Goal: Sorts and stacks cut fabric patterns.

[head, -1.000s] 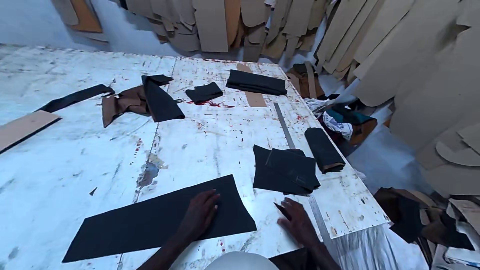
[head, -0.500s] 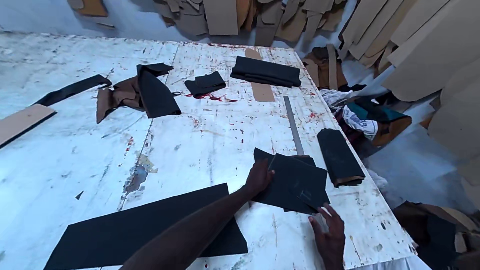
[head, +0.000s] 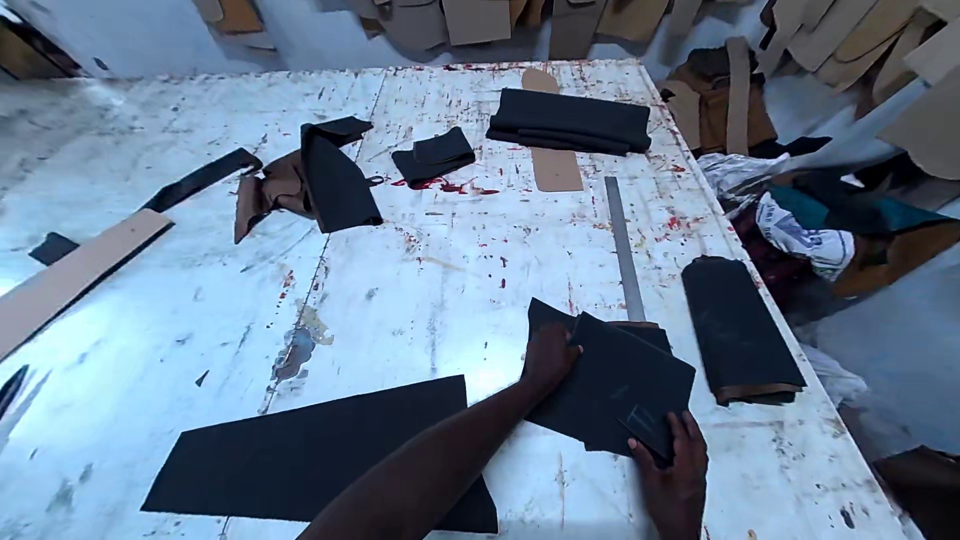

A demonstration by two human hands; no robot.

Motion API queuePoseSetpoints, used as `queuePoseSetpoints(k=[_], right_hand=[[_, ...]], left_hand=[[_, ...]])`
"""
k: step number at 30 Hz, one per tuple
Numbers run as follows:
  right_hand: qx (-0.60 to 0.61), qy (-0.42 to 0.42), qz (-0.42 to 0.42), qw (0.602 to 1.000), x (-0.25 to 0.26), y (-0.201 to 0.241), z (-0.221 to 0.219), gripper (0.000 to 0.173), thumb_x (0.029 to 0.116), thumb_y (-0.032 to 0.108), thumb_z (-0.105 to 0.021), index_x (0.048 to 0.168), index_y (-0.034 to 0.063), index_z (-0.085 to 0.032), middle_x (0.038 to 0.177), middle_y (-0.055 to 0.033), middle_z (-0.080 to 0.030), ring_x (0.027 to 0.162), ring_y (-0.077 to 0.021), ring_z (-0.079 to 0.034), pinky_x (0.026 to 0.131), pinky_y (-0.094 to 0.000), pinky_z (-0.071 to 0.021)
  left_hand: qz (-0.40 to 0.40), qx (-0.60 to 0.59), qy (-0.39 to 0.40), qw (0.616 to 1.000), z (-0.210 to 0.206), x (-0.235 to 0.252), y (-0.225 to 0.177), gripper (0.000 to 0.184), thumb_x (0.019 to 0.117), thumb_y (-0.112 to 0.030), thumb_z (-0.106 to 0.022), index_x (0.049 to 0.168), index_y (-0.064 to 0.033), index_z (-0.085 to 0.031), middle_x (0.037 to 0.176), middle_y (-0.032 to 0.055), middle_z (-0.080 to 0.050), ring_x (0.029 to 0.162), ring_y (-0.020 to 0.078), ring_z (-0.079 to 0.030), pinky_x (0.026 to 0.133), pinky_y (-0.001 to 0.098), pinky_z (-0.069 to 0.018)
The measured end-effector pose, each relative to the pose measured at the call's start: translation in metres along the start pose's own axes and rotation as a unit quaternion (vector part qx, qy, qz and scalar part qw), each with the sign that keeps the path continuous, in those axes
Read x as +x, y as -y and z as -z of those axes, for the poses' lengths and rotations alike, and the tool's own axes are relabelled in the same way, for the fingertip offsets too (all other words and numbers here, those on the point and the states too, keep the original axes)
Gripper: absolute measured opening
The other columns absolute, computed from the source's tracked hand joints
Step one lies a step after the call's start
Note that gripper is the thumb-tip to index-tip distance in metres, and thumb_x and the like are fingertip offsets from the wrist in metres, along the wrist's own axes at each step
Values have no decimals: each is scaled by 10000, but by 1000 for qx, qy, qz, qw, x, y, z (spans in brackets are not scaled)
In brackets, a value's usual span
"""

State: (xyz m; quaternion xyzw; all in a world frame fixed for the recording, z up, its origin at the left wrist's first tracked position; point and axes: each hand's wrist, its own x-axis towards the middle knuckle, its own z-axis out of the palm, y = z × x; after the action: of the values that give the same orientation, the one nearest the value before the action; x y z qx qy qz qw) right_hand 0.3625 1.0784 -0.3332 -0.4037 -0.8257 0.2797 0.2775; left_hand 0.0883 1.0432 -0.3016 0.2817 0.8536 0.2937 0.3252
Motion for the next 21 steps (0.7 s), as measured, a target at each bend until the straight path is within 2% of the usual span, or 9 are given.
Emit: queuePoseSetpoints(k=[3, 5, 8, 9, 10, 12, 14, 18, 21], right_hand=[[-10, -5, 10, 1000, 1, 0, 0, 762, 864, 437, -693, 1419, -62, -538, 1551, -303, -399, 1388, -483, -441, 1113, -616, -379], [-45, -16, 20, 999, 1, 5, 4, 820, 859, 507, -677, 1428, -63, -525, 1544, -317, -401, 1395, -509, -423, 1105, -661, -357], [-56, -45, 62, 995, -2, 29, 9, 878, 876, 566, -643, 1425, -104, -501, 1533, -395, -348, 1433, -575, -318, 1182, -646, -247], [-28, -54, 73, 995, -5, 40, 9, 847, 885, 522, -668, 1409, -123, -505, 1530, -404, -340, 1444, -563, -305, 1203, -606, -245], [4, -57, 81, 995, -8, 54, 7, 800, 893, 470, -694, 1386, -136, -520, 1529, -400, -346, 1450, -539, -315, 1210, -567, -267], [67, -36, 100, 992, -18, 83, -1, 678, 908, 359, -714, 1323, -155, -561, 1509, -394, -386, 1440, -498, -366, 1194, -527, -329], [118, 19, 135, 984, -34, 103, -21, 577, 928, 309, -710, 1278, -138, -611, 1484, -370, -440, 1421, -446, -427, 1176, -493, -382], [180, 198, 199, 943, -70, 139, -75, 464, 933, 311, -694, 1217, -56, -693, 1443, -279, -540, 1367, -374, -518, 1138, -479, -444], [162, 279, 240, 916, -75, 158, -114, 446, 944, 343, -676, 1229, 2, -707, 1418, -204, -591, 1310, -337, -576, 1093, -487, -481]], left_hand=[[-21, -67, -28, 997, -3, -11, -4, 317, 974, -278, -686, 1167, -29, -650, 1119, 190, -672, 1061, 347, -664, 918, 562, -546], [-33, -126, -31, 991, 4, -35, -19, 316, 991, -219, -665, 1235, -28, -603, 1106, 206, -679, 1013, 358, -681, 874, 565, -558], [-79, -194, -25, 977, 20, -77, -38, 399, 1015, -181, -640, 1369, -40, -519, 1179, 222, -667, 1005, 362, -687, 845, 543, -570], [-105, -202, -35, 973, 18, -81, -33, 456, 1009, -181, -651, 1413, -43, -489, 1209, 210, -658, 1027, 340, -684, 868, 521, -572], [-130, -196, -46, 971, 18, -83, -23, 529, 1005, -196, -659, 1470, -54, -451, 1310, 197, -625, 1135, 324, -656, 955, 508, -553], [-171, -140, -87, 971, 21, -94, 10, 611, 1016, -267, -633, 1555, -101, -397, 1496, 150, -518, 1357, 298, -526, 1121, 501, -456], [-173, -64, -139, 973, 31, -118, 58, 562, 1039, -317, -581, 1551, -142, -430, 1559, 92, -468, 1439, 264, -439, 1168, 497, -400], [-94, 48, -245, 964, 69, -189, 181, 464, 1061, -338, -518, 1494, -173, -530, 1575, 71, -461, 1481, 247, -393, 1203, 492, -358], [14, 85, -332, 939, 127, -246, 275, 448, 1066, -302, -525, 1468, -106, -546, 1540, 118, -498, 1448, 305, -437, 1188, 524, -365]])
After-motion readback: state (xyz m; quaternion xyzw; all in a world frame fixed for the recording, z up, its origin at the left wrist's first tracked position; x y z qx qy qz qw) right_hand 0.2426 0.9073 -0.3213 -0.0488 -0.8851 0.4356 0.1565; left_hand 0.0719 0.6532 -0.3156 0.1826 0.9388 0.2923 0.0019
